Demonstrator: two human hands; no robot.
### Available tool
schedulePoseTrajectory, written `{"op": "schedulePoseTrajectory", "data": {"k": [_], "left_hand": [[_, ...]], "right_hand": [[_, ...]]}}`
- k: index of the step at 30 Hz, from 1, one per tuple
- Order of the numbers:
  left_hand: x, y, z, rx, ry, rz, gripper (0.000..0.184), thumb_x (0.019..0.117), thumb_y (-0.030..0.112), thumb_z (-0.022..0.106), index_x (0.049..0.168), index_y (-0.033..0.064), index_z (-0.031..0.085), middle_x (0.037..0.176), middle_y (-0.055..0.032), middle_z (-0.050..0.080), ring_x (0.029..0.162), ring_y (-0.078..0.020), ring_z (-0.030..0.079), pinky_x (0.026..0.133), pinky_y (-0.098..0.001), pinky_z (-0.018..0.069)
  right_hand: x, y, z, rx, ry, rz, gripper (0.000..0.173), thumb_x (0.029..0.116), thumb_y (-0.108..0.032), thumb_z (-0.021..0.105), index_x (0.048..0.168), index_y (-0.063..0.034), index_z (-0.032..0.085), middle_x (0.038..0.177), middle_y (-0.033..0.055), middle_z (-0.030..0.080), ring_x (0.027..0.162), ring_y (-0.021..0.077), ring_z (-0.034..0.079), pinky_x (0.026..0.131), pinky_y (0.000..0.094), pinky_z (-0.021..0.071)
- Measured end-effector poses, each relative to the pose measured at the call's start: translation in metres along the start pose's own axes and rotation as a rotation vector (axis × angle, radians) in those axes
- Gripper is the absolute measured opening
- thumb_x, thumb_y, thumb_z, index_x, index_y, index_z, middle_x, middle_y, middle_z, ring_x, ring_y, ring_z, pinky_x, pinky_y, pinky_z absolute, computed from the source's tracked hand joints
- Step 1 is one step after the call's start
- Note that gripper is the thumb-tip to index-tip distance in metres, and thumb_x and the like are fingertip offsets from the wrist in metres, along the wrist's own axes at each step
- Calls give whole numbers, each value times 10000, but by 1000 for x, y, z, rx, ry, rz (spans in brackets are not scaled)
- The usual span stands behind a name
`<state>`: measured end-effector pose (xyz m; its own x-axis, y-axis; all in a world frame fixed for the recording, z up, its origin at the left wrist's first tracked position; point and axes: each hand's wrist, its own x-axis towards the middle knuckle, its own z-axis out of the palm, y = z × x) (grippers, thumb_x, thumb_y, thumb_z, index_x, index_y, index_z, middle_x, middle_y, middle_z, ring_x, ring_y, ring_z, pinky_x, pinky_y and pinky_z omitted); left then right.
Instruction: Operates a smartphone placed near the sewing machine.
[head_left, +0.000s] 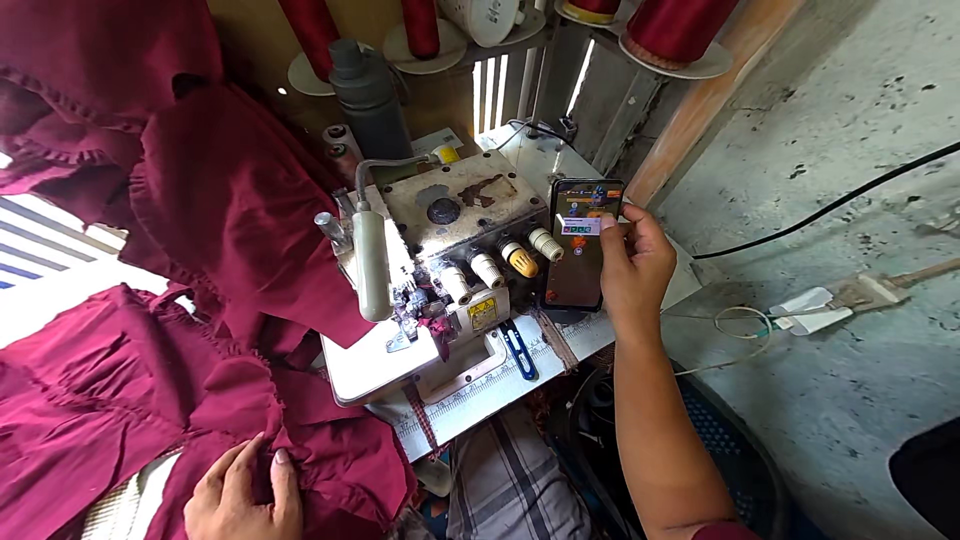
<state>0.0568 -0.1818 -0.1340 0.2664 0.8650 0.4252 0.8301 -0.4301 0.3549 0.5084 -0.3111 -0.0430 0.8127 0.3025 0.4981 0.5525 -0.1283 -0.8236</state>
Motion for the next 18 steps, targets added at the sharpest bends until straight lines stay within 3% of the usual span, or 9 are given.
{"op": "schedulePoseTrajectory", "data": {"k": [4,9,14,18], "left_hand": [[0,-1,0,-4,-1,7,474,1017,366,467,1217,4,697,1269,-256,647,1227,-429,575,1050,-539,410],[0,0,-1,-8,-1,11,477,1018,361,463,1224,-4,690,1272,-269,640,1229,-438,573,1050,-540,410],[-1,-2,0,-3,-4,4,477,1016,371,465,1230,9,691,1275,-260,639,1221,-433,572,1040,-539,412],[0,-1,1,-3,-2,6,474,1015,367,462,1226,12,693,1275,-252,643,1228,-434,571,1048,-538,409]], "right_hand": [[-6,4,-3,23,-30,-22,345,1060,-206,550,1369,-68,611,906,21,701,703,52,646,645,236,558],[-7,6,-7,28,-61,-17,385,1050,-200,560,1407,-58,585,979,43,716,736,69,661,672,254,571],[-10,8,-12,132,-129,-7,458,1011,-121,612,1457,-44,543,1139,65,723,838,88,706,752,257,606],[-10,8,-10,137,-121,4,473,990,-122,652,1444,-48,541,1090,51,721,792,84,691,710,250,597]]}}
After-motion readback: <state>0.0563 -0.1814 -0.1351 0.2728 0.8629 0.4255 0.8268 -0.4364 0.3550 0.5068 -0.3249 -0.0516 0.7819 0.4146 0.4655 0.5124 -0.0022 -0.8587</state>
